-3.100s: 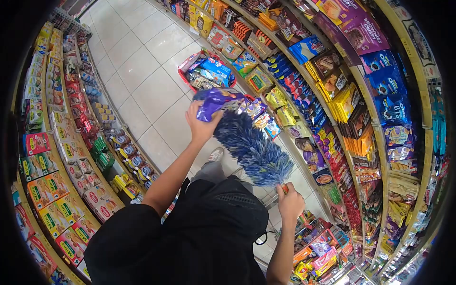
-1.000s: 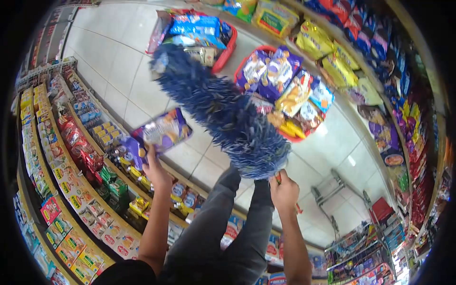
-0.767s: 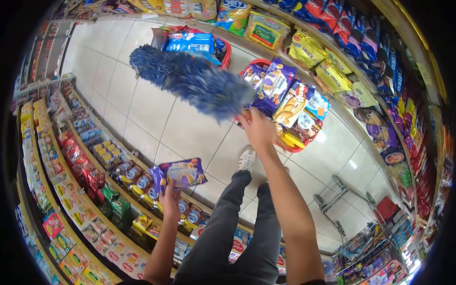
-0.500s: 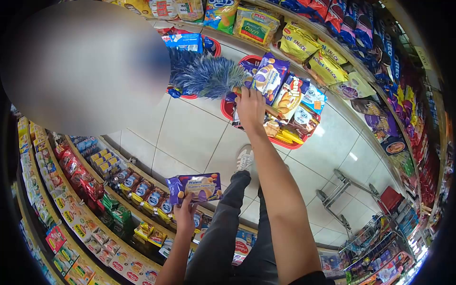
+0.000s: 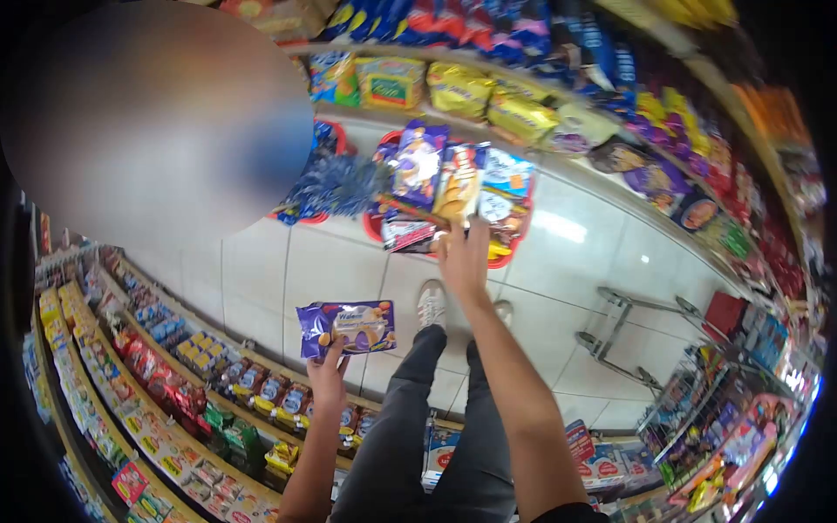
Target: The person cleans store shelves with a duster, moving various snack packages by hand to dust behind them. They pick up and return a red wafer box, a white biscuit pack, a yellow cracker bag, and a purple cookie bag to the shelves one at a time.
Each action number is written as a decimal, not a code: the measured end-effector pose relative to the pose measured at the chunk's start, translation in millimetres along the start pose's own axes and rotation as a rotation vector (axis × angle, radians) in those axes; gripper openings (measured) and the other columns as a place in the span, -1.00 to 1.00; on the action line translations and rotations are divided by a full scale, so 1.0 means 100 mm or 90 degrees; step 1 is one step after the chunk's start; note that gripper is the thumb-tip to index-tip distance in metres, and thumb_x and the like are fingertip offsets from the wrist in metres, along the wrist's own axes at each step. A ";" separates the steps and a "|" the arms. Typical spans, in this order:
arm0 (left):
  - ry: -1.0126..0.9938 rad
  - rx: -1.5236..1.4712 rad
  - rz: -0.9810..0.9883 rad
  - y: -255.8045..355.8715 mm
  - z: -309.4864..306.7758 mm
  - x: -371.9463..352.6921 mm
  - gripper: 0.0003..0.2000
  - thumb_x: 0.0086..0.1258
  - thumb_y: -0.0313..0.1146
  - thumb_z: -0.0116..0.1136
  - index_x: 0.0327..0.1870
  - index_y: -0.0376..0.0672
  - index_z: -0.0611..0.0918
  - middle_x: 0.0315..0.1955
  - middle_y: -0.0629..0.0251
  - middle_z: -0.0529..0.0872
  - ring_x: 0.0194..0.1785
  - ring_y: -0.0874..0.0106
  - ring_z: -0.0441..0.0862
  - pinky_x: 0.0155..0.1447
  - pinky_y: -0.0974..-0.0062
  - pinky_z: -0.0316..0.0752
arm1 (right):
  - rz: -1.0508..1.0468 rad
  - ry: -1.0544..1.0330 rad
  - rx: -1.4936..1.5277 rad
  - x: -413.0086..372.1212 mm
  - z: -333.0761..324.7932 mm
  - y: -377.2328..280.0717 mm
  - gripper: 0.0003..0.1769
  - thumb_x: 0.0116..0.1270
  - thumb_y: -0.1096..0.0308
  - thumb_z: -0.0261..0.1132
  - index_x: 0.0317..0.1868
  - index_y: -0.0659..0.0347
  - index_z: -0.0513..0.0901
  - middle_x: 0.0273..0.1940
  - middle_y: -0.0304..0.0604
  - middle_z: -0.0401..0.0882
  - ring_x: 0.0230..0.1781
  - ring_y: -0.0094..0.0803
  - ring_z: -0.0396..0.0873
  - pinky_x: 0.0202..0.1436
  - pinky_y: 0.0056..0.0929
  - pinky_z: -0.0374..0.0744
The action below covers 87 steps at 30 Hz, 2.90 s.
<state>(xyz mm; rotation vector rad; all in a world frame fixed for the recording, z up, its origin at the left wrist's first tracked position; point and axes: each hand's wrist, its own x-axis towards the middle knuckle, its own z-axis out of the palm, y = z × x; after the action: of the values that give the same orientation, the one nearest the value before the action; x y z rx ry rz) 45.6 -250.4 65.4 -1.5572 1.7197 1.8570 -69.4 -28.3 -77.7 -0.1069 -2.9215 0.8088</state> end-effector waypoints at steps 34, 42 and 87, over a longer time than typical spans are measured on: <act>-0.831 0.185 0.046 0.98 1.50 -4.49 -0.60 0.36 -0.30 0.09 0.18 -0.14 0.36 0.07 0.31 0.53 0.13 0.41 0.49 0.21 0.27 0.37 | 0.264 0.197 0.764 -2.26 -6.05 -0.34 -0.42 0.16 0.35 0.40 0.16 0.30 0.38 -0.02 -0.09 0.50 -0.07 -0.50 0.49 0.00 -0.51 0.50; -0.854 0.262 0.170 0.40 2.03 -5.38 -0.58 0.43 -0.25 0.00 0.24 -0.19 0.32 0.12 0.26 0.48 0.18 0.37 0.43 0.24 0.27 0.31 | 0.346 0.308 0.883 -2.59 -6.71 0.70 -0.49 0.16 0.33 0.39 0.09 0.31 0.45 -0.14 -0.15 0.57 -0.16 -0.52 0.54 -0.06 -0.54 0.52; -0.665 0.091 0.098 0.20 1.92 -5.34 -0.66 0.40 -0.12 0.08 0.06 -0.14 0.51 -0.19 0.43 0.62 -0.12 0.63 0.55 -0.04 0.50 0.49 | 0.271 0.127 0.975 -2.63 -6.66 1.16 -0.43 0.11 0.55 0.32 0.14 0.28 0.31 -0.09 -0.09 0.56 -0.09 -0.44 0.54 0.01 -0.47 0.51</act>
<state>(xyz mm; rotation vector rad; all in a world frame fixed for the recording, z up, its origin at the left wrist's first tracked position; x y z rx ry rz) 160.6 163.0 437.5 -0.2378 1.3855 1.9769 278.1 384.3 407.7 -0.5770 -1.4069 2.5241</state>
